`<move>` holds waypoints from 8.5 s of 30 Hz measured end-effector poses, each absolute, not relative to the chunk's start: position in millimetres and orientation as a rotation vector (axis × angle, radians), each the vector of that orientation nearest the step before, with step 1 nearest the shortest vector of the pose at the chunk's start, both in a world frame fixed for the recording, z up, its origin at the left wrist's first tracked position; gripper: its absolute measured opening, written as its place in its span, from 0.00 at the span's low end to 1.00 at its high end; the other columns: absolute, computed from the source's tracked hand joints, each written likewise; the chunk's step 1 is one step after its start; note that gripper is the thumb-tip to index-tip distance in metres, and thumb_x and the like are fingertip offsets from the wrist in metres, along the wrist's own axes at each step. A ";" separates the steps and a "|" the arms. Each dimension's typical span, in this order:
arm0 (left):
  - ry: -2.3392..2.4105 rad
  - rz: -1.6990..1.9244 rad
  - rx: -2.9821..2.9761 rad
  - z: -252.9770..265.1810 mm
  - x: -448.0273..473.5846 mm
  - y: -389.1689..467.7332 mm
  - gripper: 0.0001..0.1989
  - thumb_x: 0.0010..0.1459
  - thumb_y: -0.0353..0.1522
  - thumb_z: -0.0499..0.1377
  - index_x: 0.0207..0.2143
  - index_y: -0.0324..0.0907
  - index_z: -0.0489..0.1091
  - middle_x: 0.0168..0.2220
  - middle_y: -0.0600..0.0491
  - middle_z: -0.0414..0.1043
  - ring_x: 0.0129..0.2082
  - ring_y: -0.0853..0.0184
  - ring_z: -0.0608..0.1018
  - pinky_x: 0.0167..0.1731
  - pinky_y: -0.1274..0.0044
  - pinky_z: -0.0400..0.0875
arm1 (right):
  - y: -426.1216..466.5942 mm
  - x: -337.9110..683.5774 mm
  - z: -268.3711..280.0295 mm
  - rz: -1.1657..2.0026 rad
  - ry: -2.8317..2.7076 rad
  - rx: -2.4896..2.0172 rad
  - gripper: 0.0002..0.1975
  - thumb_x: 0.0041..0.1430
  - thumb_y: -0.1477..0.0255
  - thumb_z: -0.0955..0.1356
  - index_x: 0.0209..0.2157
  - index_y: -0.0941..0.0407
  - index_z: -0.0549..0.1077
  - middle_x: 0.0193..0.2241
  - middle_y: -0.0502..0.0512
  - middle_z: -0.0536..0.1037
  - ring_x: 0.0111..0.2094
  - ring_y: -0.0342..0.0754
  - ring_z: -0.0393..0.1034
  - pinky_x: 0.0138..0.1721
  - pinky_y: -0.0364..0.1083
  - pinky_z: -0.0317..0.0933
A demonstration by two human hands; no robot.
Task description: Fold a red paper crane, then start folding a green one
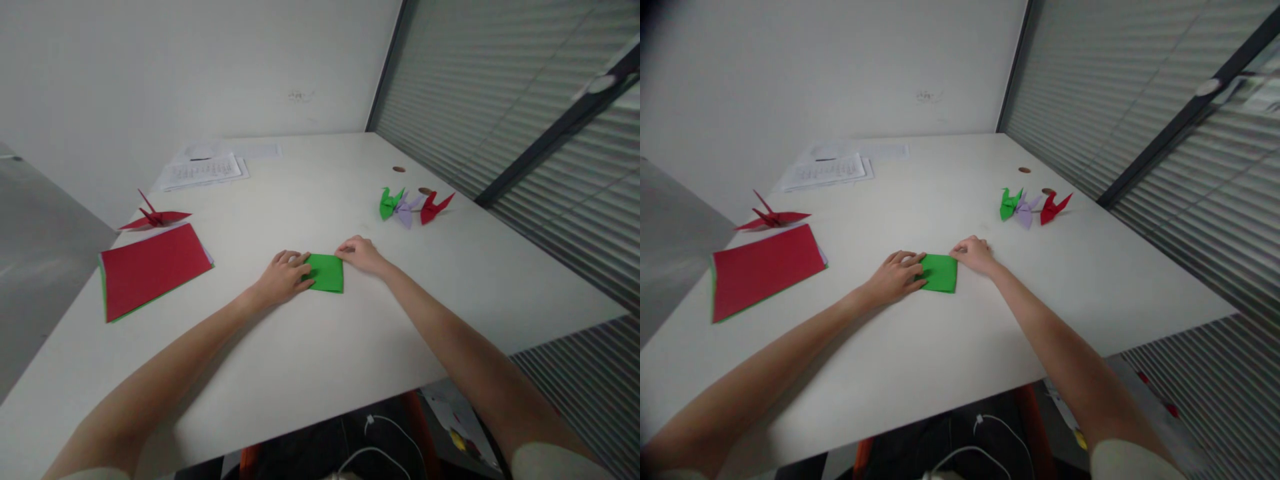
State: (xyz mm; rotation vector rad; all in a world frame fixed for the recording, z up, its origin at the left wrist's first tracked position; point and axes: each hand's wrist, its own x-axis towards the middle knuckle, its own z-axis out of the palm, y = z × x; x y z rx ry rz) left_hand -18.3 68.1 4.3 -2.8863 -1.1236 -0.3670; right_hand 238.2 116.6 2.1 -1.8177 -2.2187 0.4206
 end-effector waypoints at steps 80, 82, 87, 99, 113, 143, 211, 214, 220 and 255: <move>-1.110 -0.293 -2.871 9.6 -21.5 68.5 0.13 0.65 0.42 0.52 0.44 0.47 0.71 0.60 0.51 0.66 0.56 0.58 0.70 0.55 0.63 0.64 | 26.9 252.0 19.1 0.212 -3.030 -0.755 0.36 0.65 0.53 0.60 0.65 0.64 0.58 0.63 0.68 0.61 0.66 0.56 0.51 0.67 0.58 0.45; -1.117 -0.285 -2.862 9.5 -21.2 68.5 0.13 0.65 0.42 0.53 0.44 0.47 0.71 0.60 0.51 0.66 0.56 0.58 0.70 0.55 0.63 0.64 | 21.9 258.6 15.1 0.212 -3.025 -0.769 0.37 0.64 0.52 0.61 0.65 0.65 0.56 0.64 0.69 0.59 0.67 0.56 0.50 0.67 0.57 0.44; -1.111 -0.287 -2.865 8.0 -22.2 69.2 0.14 0.66 0.43 0.52 0.44 0.46 0.72 0.60 0.51 0.66 0.56 0.57 0.70 0.55 0.63 0.64 | 12.8 270.4 6.0 0.264 -2.939 -0.778 0.37 0.65 0.56 0.62 0.67 0.64 0.52 0.66 0.68 0.53 0.68 0.55 0.46 0.67 0.56 0.46; -1.114 -0.287 -2.859 5.4 -23.2 69.9 0.14 0.65 0.42 0.52 0.45 0.46 0.72 0.61 0.50 0.65 0.57 0.57 0.70 0.55 0.61 0.63 | 50.5 267.9 9.0 0.181 -2.932 -0.540 0.33 0.65 0.60 0.64 0.65 0.63 0.56 0.63 0.69 0.62 0.66 0.56 0.52 0.65 0.59 0.52; -0.889 -0.510 -3.059 11.3 25.2 -2.3 0.26 0.64 0.47 0.53 0.51 0.35 0.66 0.53 0.41 0.71 0.54 0.55 0.71 0.53 0.66 0.68 | 48.7 270.5 5.9 0.228 -2.893 -0.548 0.28 0.67 0.68 0.61 0.66 0.58 0.56 0.62 0.63 0.65 0.65 0.52 0.55 0.64 0.58 0.53; -1.021 -0.391 -3.136 6.7 26.1 -1.7 0.36 0.58 0.51 0.54 0.61 0.38 0.59 0.51 0.43 0.68 0.47 0.54 0.69 0.46 0.63 0.63 | 104.6 284.9 11.8 0.159 -2.981 -0.309 0.32 0.64 0.60 0.64 0.65 0.58 0.57 0.63 0.63 0.63 0.66 0.55 0.52 0.64 0.58 0.51; -1.101 -0.475 -3.076 -4.6 26.0 1.9 0.39 0.60 0.50 0.53 0.63 0.30 0.56 0.65 0.34 0.54 0.66 0.48 0.57 0.65 0.59 0.49 | 133.8 213.1 21.7 0.298 -2.762 -1.119 0.18 0.62 0.63 0.67 0.49 0.58 0.76 0.39 0.61 0.79 0.39 0.51 0.73 0.45 0.51 0.64; -1.094 -0.466 -3.069 -3.9 25.8 1.9 0.39 0.60 0.50 0.53 0.63 0.30 0.56 0.65 0.34 0.54 0.67 0.49 0.57 0.65 0.60 0.49 | 125.3 196.0 16.1 0.270 -2.703 -1.134 0.21 0.63 0.62 0.66 0.55 0.56 0.72 0.48 0.63 0.75 0.47 0.53 0.70 0.50 0.52 0.62; -1.043 -0.531 -3.085 -2.5 25.8 3.1 0.37 0.59 0.48 0.54 0.61 0.30 0.58 0.64 0.34 0.57 0.67 0.50 0.57 0.65 0.61 0.51 | 124.2 182.2 0.4 0.125 -2.829 -1.048 0.29 0.68 0.55 0.54 0.67 0.49 0.53 0.68 0.55 0.53 0.69 0.61 0.40 0.64 0.65 0.39; -1.281 -0.630 -2.977 1.4 13.5 21.5 0.18 0.63 0.42 0.55 0.48 0.40 0.70 0.55 0.44 0.69 0.60 0.52 0.67 0.61 0.56 0.59 | 135.6 177.9 15.9 0.507 -2.402 -1.290 0.10 0.53 0.76 0.71 0.39 0.57 0.77 0.40 0.57 0.77 0.43 0.50 0.68 0.51 0.50 0.58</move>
